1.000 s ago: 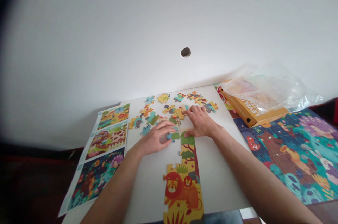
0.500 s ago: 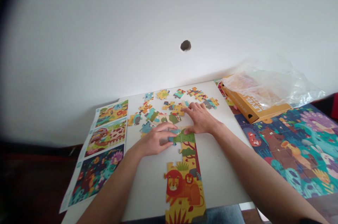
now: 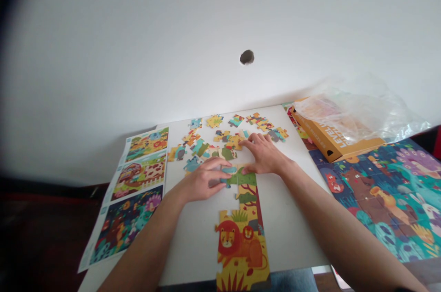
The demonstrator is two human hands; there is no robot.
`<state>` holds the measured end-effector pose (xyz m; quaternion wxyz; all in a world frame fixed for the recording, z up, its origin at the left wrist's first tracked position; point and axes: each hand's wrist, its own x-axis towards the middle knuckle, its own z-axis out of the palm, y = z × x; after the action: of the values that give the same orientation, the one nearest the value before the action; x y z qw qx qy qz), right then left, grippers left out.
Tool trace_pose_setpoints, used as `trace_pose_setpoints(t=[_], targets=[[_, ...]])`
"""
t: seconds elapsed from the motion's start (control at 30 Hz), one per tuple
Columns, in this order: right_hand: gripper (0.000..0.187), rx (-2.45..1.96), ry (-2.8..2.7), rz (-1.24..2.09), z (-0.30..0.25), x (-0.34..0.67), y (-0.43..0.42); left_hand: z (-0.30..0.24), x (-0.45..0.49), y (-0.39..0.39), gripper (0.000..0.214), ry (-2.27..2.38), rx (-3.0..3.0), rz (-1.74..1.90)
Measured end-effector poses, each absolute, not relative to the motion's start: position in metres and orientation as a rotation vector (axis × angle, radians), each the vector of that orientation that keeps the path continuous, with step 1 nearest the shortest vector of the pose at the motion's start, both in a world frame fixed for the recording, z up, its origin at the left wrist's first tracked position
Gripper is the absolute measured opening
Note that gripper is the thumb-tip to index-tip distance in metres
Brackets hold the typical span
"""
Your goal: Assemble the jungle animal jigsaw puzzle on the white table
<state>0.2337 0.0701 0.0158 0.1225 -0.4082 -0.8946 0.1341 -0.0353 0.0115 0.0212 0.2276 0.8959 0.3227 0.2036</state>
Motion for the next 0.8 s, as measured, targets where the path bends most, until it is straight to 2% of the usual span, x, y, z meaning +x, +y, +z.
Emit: trace_pose_setpoints(t=[0.17, 0.33, 0.43, 0.6, 0.7, 0.8], targets=[[0.082, -1.186, -2.613, 0.376, 0.015, 0.233, 0.070, 0.024, -0.032, 0.010, 0.028, 0.909, 2.517, 0.521], [0.081, -1.191, -2.610, 0.350, 0.016, 0.234, 0.070, 0.022, -0.026, 0.009, 0.023, 0.931, 2.544, 0.510], [0.082, -1.214, -2.600, 0.339, 0.015, 0.238, 0.072, 0.023, -0.025, 0.009, 0.029, 0.962, 2.535, 0.516], [0.079, -1.313, -2.571, 0.307, 0.015, 0.246, 0.076, 0.024, -0.042, 0.013, 0.037, 1.363, 2.501, 0.557], [0.067, -1.277, -2.567, 0.296, 0.020, 0.245, 0.074, 0.015, -0.056, 0.013, 0.058, 1.703, 2.395, 0.406], [0.043, -1.150, -2.582, 0.314, 0.026, 0.238, 0.068, 0.001, -0.061, 0.012, 0.061, 1.834, 2.263, 0.267]])
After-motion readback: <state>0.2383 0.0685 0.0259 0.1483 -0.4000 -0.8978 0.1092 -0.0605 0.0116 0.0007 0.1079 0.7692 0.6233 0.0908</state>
